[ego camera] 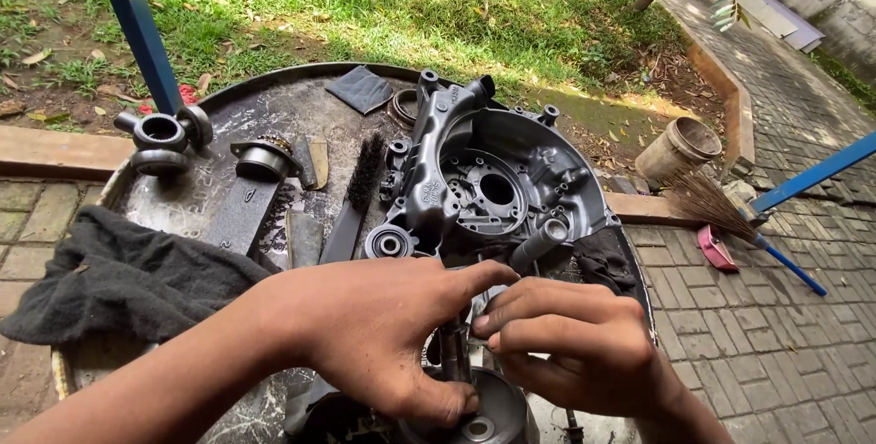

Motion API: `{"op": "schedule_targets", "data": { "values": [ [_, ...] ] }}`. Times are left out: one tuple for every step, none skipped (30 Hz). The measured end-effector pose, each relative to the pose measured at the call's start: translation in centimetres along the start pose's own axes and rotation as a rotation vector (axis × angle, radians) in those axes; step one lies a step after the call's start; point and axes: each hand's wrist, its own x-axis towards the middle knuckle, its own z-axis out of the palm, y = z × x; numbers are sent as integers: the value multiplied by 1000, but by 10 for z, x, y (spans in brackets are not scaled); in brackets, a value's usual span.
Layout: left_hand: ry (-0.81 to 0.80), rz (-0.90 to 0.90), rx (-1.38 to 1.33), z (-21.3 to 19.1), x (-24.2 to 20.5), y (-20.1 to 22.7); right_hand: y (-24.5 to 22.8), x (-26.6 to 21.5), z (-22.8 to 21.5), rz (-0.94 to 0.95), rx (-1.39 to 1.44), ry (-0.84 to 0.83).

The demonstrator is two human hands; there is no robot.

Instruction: Manual sanding of a crankshaft journal using a strip of sandpaper to smooth the surface.

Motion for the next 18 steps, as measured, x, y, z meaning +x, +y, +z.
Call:
{"op": "schedule_targets", "data": {
  "values": [
    [-3, 0, 3, 0, 0, 1, -1, -1, 2, 0, -1, 4],
    [-9, -10, 17, 0, 0, 2, -3, -1, 3, -47, 67, 27],
    [-7, -19, 35, -1, 0, 2, -3, 0, 4, -99, 132, 46],
    [-4, -17, 42, -3, 1, 2, -2, 1, 3, -106, 127, 46],
    [-5, -9, 30, -3, 1, 3, -2, 1, 4, -85, 141, 52],
    [-7, -1, 18, -2, 1, 2, -2, 0, 5, -64, 155, 58],
    [-6, -3, 12, -1, 0, 2, -1, -1, 5, -61, 159, 55],
    [-11, -13, 11, -1, 0, 2, 0, -1, 4, -33, 112, 29],
    [-13, -21, 16, -2, -1, 3, 2, 0, 3, -10, 61, 5],
    [-10, -22, 17, -1, -1, 3, 0, -1, 3, -12, 61, 3],
    [-12, -13, 27, -2, -1, 3, -2, -1, 4, -48, 95, 19],
    [-15, -4, 36, -3, 0, 3, -3, -1, 4, -85, 130, 35],
    [-18, -4, 40, -3, 0, 3, -2, 1, 2, -86, 128, 40],
    [-9, 13, 22, -4, 0, 2, -1, 3, 1, -62, 89, 17],
    [-1, 31, -3, -2, 1, 1, 0, 4, -1, -33, 52, -8],
    [-4, 34, -6, -3, 2, 1, 2, 2, -1, -28, 50, -7],
    [-36, 1, 5, -4, 1, 2, 4, 0, -1, -32, 2, -6],
    [-68, -33, 16, -6, 1, 2, 6, -1, 0, -36, -46, -5]
  ]
}}
